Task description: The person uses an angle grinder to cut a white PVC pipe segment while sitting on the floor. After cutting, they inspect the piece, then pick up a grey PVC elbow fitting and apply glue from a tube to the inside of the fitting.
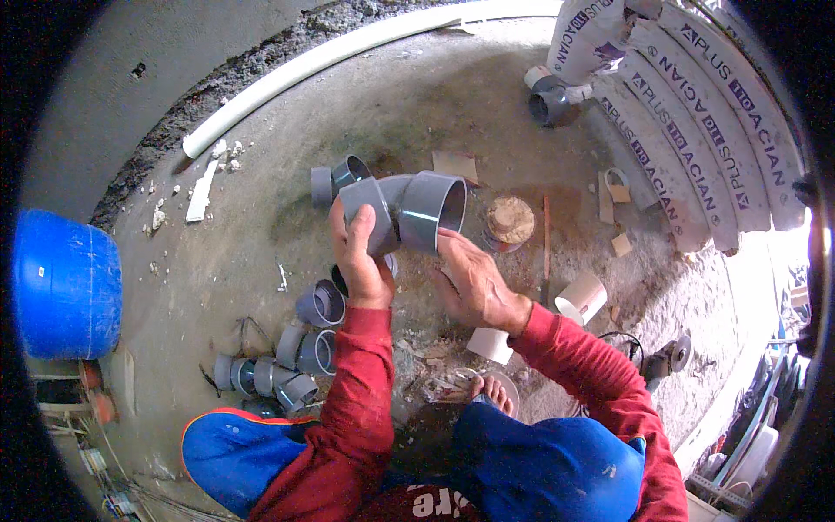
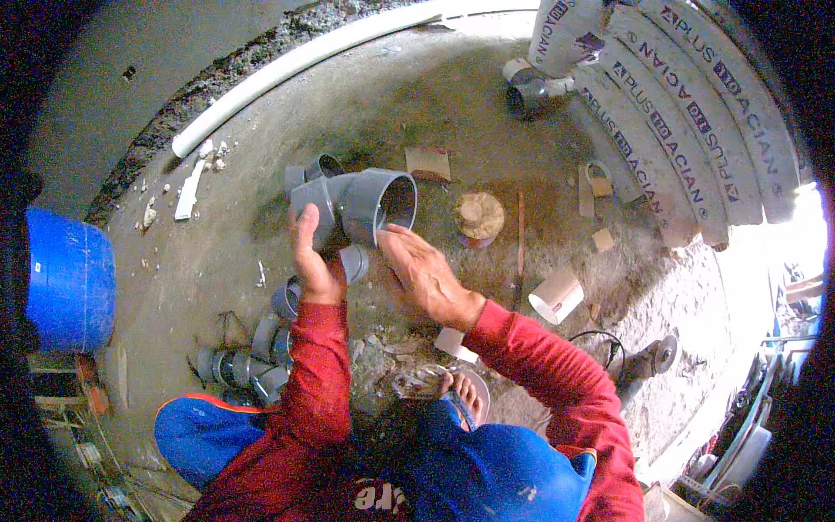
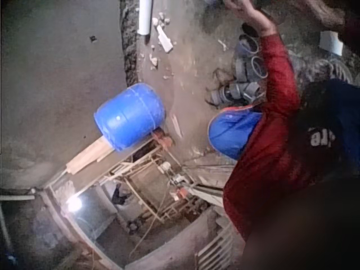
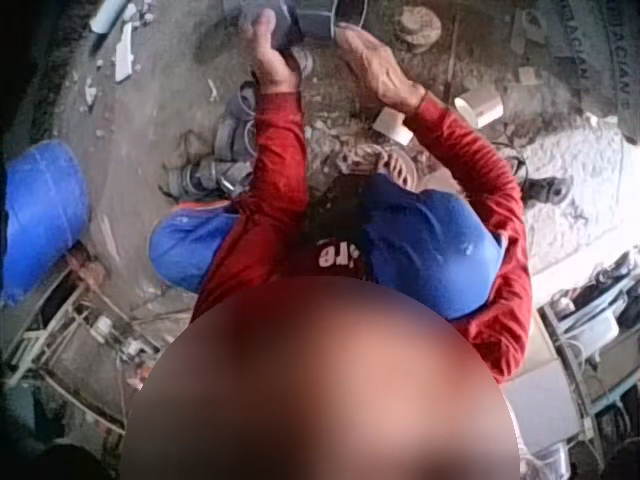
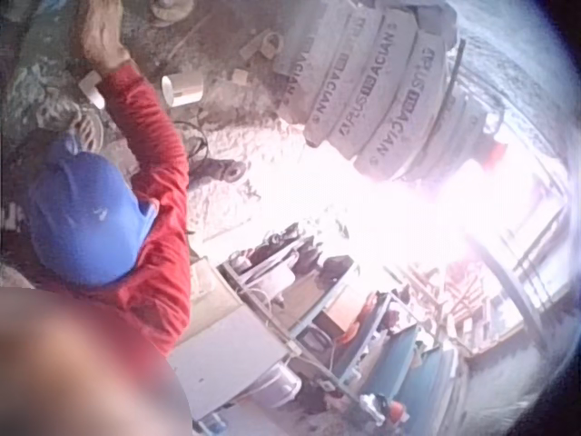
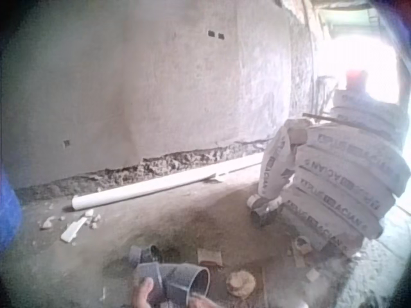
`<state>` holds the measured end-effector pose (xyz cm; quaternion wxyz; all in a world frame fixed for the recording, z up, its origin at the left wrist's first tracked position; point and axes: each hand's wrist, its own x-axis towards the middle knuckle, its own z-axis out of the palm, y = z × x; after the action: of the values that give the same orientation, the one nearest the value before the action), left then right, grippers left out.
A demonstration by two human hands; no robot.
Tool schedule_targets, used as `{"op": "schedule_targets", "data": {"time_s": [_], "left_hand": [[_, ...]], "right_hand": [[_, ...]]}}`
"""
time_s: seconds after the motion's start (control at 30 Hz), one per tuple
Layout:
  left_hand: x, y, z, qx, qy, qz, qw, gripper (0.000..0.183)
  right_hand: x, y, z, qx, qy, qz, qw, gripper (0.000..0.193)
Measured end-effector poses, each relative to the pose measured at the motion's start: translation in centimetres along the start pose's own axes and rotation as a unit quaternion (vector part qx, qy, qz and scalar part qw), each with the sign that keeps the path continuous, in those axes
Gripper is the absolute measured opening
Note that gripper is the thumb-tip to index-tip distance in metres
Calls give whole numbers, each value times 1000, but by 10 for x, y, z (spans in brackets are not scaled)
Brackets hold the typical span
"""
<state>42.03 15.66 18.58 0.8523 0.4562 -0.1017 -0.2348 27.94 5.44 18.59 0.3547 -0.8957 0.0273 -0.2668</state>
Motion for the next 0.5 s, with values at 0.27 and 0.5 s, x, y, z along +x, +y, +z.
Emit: {"op": "schedule_targets", "data": {"time_s": [0.27, 0.5], "left_hand": [[-8, -7, -20, 34, 52, -59, 996, 55], [-19, -4, -5, 240, -33, 95, 966, 66]], "right_hand": [[-1, 46, -83, -380, -44, -152, 912, 42], [23, -19, -53, -138, -35, -152, 978, 61]]}}
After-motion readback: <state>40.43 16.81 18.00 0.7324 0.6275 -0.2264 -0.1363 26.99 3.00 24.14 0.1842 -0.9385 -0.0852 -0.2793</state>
